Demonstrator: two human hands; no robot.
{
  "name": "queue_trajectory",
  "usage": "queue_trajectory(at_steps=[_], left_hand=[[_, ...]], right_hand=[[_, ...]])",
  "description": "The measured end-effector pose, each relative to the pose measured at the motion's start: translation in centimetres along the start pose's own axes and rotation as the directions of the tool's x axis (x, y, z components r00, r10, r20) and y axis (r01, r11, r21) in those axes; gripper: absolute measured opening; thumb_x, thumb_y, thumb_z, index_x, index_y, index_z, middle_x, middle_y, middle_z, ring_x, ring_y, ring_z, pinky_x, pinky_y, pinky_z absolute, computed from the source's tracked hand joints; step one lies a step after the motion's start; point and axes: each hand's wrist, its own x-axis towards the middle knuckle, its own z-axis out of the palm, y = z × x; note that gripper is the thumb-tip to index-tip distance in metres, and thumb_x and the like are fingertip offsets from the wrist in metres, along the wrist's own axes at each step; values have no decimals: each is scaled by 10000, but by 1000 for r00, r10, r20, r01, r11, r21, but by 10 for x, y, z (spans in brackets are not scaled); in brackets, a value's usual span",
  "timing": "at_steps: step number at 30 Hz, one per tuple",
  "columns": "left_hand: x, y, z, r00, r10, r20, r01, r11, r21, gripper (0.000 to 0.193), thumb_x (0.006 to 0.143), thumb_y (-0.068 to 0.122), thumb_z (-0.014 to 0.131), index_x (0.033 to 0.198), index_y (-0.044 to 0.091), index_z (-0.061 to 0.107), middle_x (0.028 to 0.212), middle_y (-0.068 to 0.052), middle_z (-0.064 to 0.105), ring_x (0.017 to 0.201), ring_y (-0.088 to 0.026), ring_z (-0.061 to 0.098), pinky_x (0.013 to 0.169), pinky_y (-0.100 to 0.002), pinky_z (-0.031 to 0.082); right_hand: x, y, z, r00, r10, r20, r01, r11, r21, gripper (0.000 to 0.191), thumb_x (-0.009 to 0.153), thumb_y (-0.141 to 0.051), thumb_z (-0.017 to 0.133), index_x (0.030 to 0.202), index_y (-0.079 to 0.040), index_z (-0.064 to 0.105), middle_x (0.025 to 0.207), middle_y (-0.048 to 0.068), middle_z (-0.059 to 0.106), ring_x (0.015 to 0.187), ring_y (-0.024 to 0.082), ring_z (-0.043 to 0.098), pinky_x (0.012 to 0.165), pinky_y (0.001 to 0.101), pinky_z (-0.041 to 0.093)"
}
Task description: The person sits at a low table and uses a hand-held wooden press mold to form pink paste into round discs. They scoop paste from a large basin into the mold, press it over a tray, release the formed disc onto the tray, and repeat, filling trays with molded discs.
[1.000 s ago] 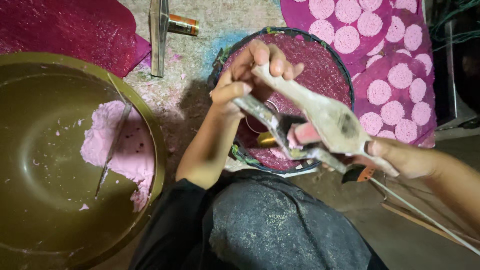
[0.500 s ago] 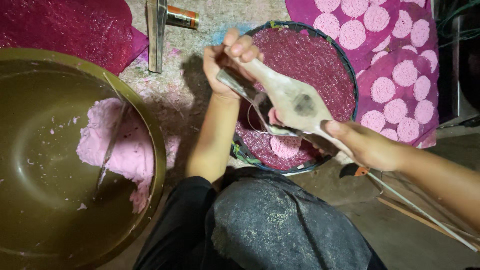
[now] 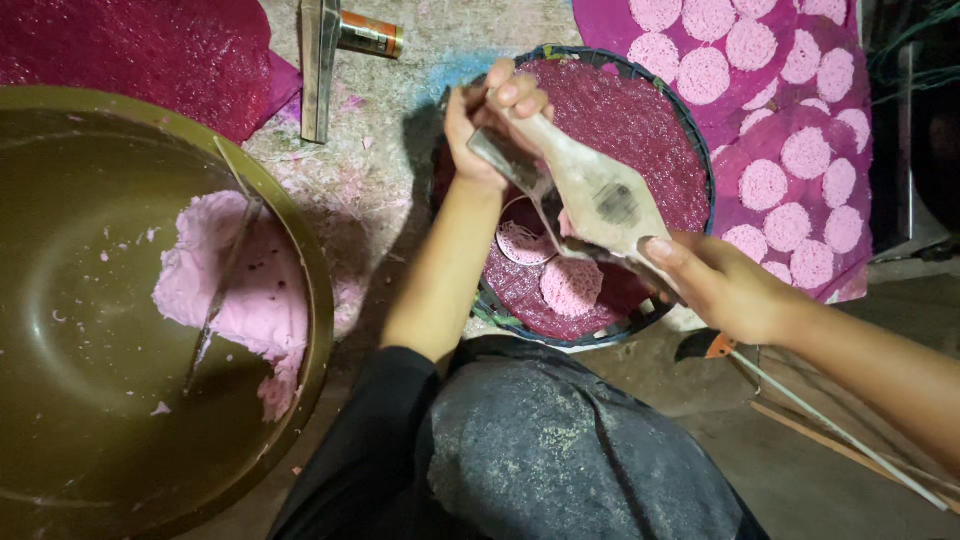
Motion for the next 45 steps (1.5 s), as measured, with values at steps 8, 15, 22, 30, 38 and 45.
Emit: queue_trajectory(at_steps=[8,15,22,30,38,45], left_hand=[[17,37,28,996,-79,51,72,987,141,209,992,311,406,1017,150,537,932,6,556,949,-172,570,1000,-398,552],[-15,29,30,993,1,-122,19,986,166,248,962,363,405,991,151,530,901,4,546,923,-197,572,926,-421,540],[2,15,19,998,25,-58,-14,983,186,295,980,370,396,1053,121,537,933,-3,542,960,-190,573,982,-429,535],[1,11,36,997,7,-82,11,977,215,293,964,385,419,1053,130,533,933,2,535,956,-203,563,960,-435,527],[13,36,86,982,-19,-189,147,704,695,309,944,312,498,1136,82,575,1062,-60,614,1034,-239,585,984,-417,525],[-70,2,112,941,-156,-301,163,-570,805,999,693,142,845,1521,70,290,1504,-169,388,1370,-357,373,1156,-497,332]], right_hand=[[16,-13,22,932,-360,-23,361,925,122,557,1023,-523,371,1139,-50,641,703,-7,518,637,118,493,565,305,423],[19,-3,28,957,-263,126,225,940,258,628,991,-575,353,964,-27,658,706,35,660,637,150,630,596,313,521],[18,4,12,974,-225,-29,227,968,104,625,998,-581,394,973,-16,661,717,46,602,643,163,566,587,336,470],[19,14,16,964,-264,-11,264,958,112,588,1010,-540,388,885,-21,635,672,50,602,593,165,580,546,338,468],[31,27,57,734,-670,-115,633,611,476,872,966,-659,522,1519,8,423,1343,53,564,1159,116,524,964,282,423],[12,105,76,651,-611,-450,750,424,508,949,926,-739,610,1475,-4,368,1348,75,554,1256,181,548,1105,338,433]])
